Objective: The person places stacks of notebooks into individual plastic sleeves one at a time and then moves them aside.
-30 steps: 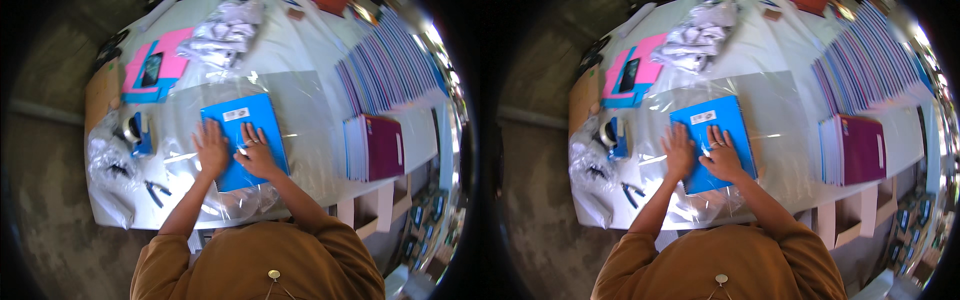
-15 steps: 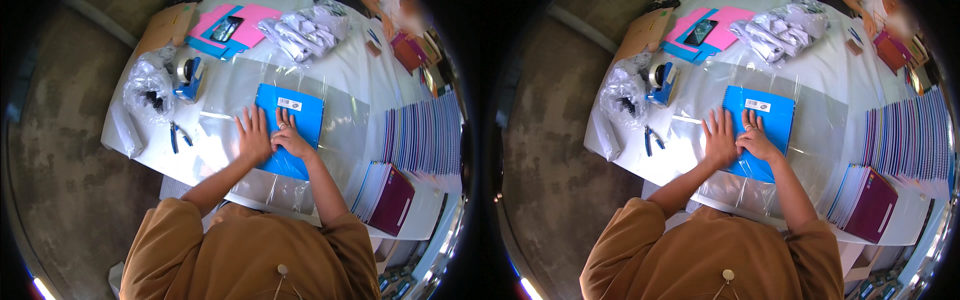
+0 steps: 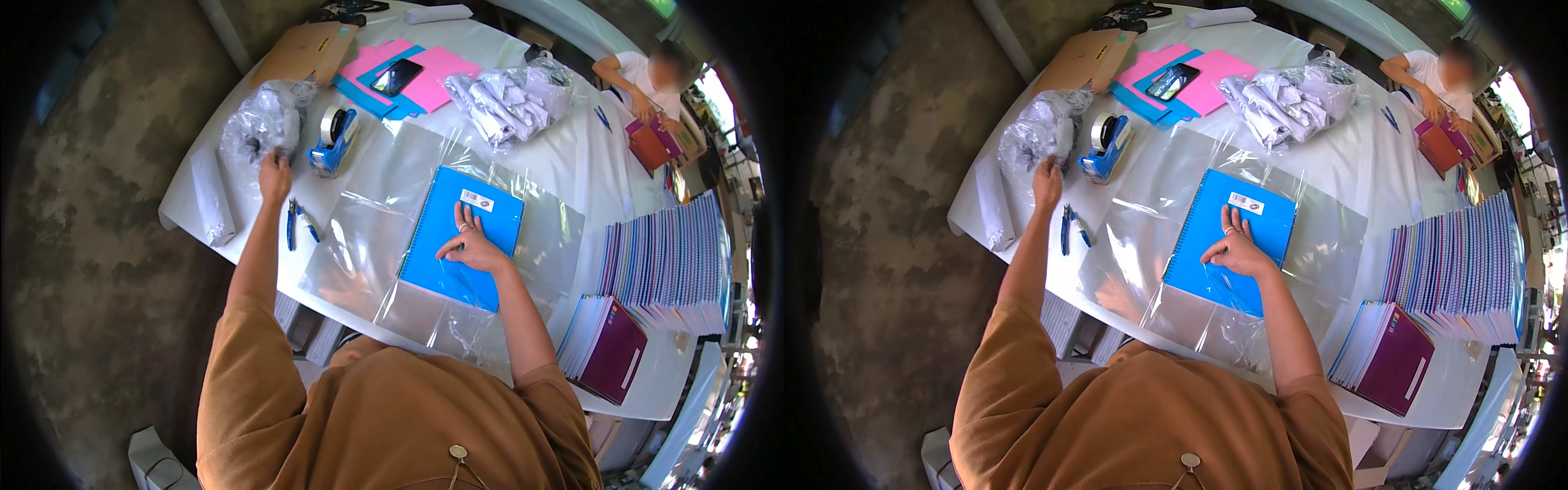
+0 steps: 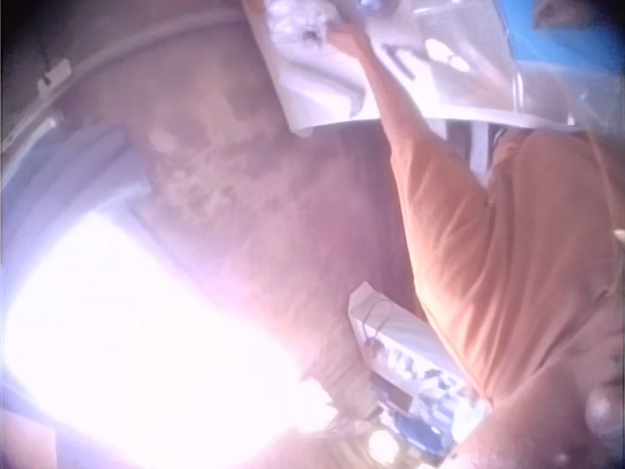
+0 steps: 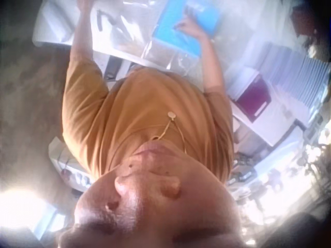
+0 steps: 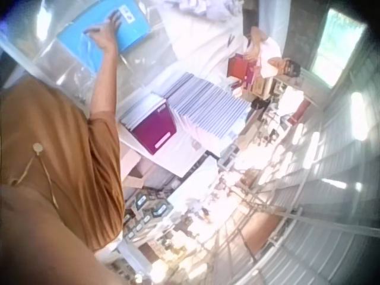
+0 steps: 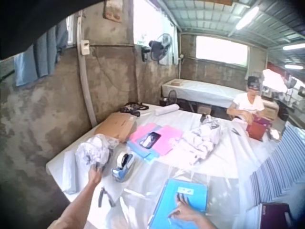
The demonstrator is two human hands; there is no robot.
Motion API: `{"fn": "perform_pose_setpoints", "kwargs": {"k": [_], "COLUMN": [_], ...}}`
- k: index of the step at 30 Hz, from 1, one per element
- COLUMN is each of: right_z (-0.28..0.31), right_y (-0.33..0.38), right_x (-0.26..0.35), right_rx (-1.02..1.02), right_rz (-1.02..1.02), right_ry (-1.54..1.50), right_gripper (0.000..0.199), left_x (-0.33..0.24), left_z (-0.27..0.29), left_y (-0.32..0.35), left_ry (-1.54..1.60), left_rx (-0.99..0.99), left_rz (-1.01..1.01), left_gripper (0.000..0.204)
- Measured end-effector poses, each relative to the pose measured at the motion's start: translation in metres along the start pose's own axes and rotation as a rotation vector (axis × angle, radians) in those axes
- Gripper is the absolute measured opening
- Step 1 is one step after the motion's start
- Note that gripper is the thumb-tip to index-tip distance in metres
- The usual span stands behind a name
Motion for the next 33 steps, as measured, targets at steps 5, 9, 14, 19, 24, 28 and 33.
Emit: {"fn": "perform_pose_setpoints", "kwargs": {"k": [5,9,14,19,24,28,33], "right_z": [0.006,0.010,0.006,0.007,0.003,0.006,0.007], "right_y": [0.000,0.003,-0.003,-0.001,-0.005,-0.003,-0.003], "right_x": [0.003,-0.008,0.002,-0.009,-0.013,-0.012,-0.008], "right_rx": [-0.180,-0.197,-0.226,-0.237,-0.248,-0.235,-0.239], "right_rz": [-0.092,-0.168,-0.104,-0.062,-0.012,-0.081,-0.071], "right_ry": [-0.027,-0.187,-0.134,-0.182,-0.169,-0.113,-0.107], "right_gripper": [0.079,0.108,0.112,0.113,0.114,0.113,0.112], "left_x": [-0.024,-0.084,-0.079,-0.085,-0.056,-0.061,-0.047], "left_z": [-0.001,-0.024,-0.039,-0.040,-0.028,-0.033,-0.023], "left_y": [-0.011,0.049,0.047,0.053,0.036,0.009,-0.012], "left_ry": [-0.179,-0.208,0.001,-0.044,0.283,0.219,0.229], "left_rx": [-0.014,0.166,0.062,0.015,0.259,0.639,0.785], "left_rz": [0.374,0.287,0.160,0.123,0.244,0.448,0.696], "left_gripper": [0.069,0.088,0.096,0.061,0.047,0.031,0.024]}}
Point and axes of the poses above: each hand's wrist, its own y-axis away from the middle knuckle, its own z-axis out of the back of the hand, x = y × z, the point moved 4 cm from there along -y, towards the middle knuckle, and after that the axes turned 4 degrees about -z, right-handed, at the moved point
